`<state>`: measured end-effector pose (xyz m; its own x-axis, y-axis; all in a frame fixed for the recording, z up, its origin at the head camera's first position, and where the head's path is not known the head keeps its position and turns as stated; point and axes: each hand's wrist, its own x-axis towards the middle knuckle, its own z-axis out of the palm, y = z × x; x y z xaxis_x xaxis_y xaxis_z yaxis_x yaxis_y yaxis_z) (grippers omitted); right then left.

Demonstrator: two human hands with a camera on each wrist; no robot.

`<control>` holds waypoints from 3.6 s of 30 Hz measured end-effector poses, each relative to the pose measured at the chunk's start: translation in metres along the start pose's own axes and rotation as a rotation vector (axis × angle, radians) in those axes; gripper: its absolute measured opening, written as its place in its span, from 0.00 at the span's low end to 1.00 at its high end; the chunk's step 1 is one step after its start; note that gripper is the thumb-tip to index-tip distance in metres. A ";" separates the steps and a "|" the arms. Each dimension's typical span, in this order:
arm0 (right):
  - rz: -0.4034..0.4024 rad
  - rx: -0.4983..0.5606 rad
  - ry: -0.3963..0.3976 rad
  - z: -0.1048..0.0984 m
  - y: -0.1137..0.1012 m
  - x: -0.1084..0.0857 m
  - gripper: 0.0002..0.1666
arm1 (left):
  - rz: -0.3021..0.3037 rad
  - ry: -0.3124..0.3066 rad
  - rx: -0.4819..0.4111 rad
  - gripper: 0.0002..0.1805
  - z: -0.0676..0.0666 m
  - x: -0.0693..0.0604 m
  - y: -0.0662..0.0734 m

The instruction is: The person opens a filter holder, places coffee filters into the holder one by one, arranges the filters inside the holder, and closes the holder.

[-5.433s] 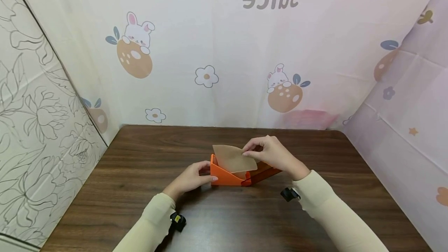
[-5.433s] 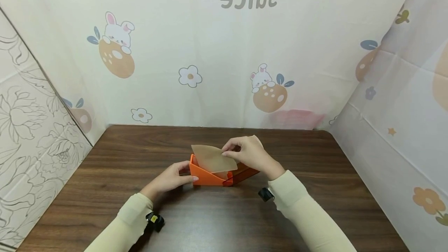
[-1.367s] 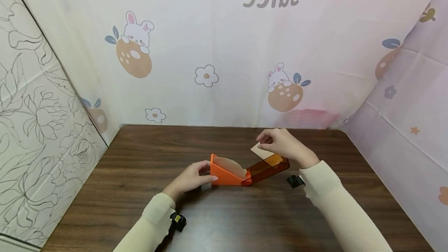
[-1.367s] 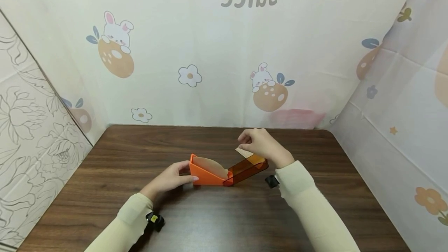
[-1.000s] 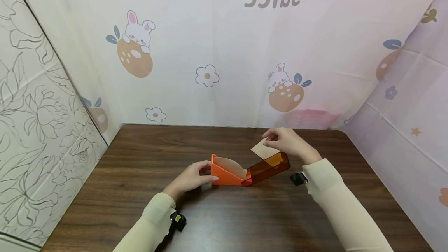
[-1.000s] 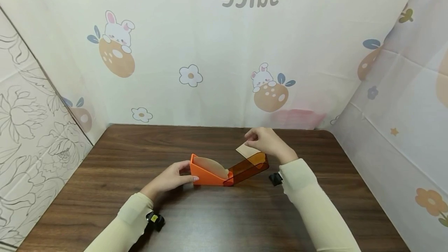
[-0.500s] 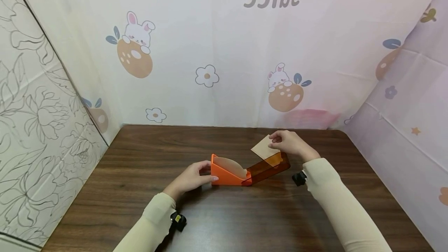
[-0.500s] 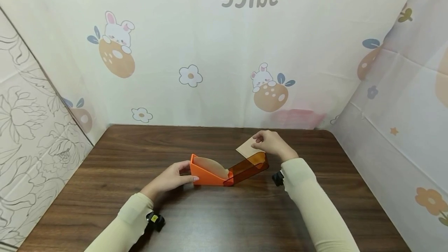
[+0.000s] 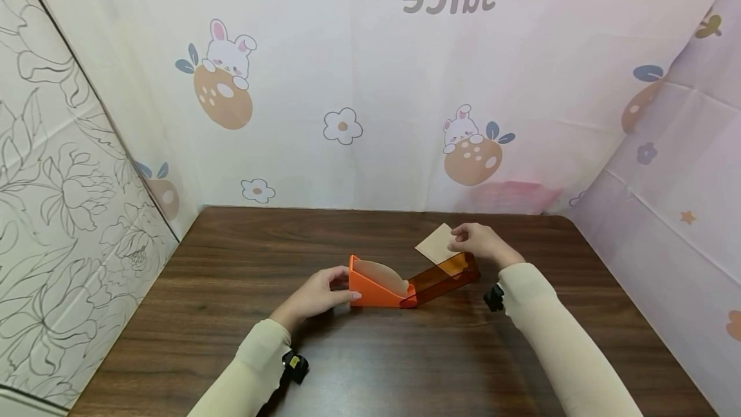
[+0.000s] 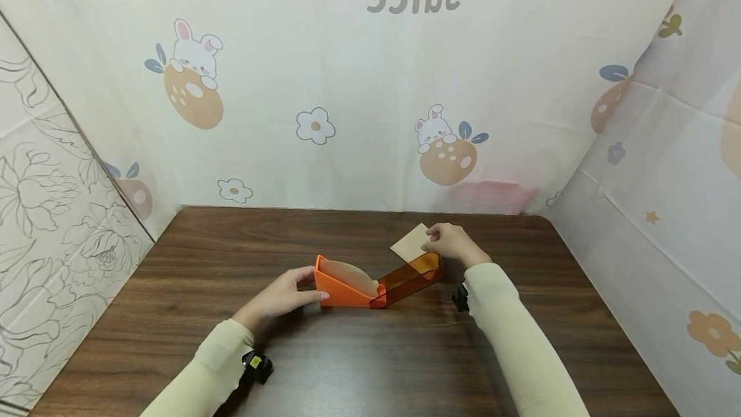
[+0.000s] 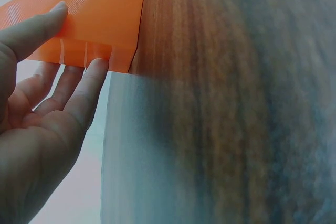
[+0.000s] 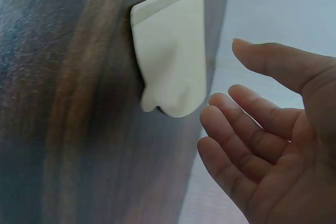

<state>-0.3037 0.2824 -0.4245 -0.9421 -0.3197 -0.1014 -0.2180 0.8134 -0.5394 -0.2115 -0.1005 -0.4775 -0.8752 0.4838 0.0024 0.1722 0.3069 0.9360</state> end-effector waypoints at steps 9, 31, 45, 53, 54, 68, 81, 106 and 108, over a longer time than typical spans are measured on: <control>0.060 0.000 0.002 0.008 0.007 0.003 0.31 | 0.000 -0.007 -0.014 0.19 -0.002 -0.011 0.031; 0.248 -0.009 -0.019 0.015 0.027 0.019 0.43 | 0.017 -0.012 -0.017 0.19 -0.001 -0.012 0.032; 0.283 -0.015 -0.047 0.015 0.018 0.023 0.41 | 0.021 -0.007 -0.017 0.18 -0.001 -0.011 0.032; 0.290 0.010 -0.054 0.013 0.012 0.022 0.40 | 0.022 -0.010 -0.013 0.19 -0.002 -0.011 0.031; 0.288 0.013 -0.053 0.012 0.011 0.021 0.40 | 0.021 -0.009 -0.014 0.19 -0.002 -0.011 0.031; 0.294 0.069 -0.064 0.011 0.013 0.022 0.25 | 0.002 -0.019 -0.011 0.18 -0.002 -0.011 0.032; 0.278 0.126 -0.073 0.017 0.023 0.026 0.19 | 0.001 -0.013 -0.006 0.18 -0.002 -0.011 0.031; 0.173 0.222 -0.084 0.014 0.037 0.021 0.19 | 0.002 -0.009 -0.007 0.18 -0.002 -0.012 0.034; 0.157 0.224 -0.072 0.013 0.037 0.020 0.19 | 0.002 -0.009 -0.009 0.18 -0.001 -0.011 0.033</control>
<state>-0.3271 0.2994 -0.4574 -0.9375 -0.2387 -0.2534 -0.0014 0.7304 -0.6830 -0.1964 -0.0969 -0.4458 -0.8706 0.4920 0.0015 0.1703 0.2985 0.9391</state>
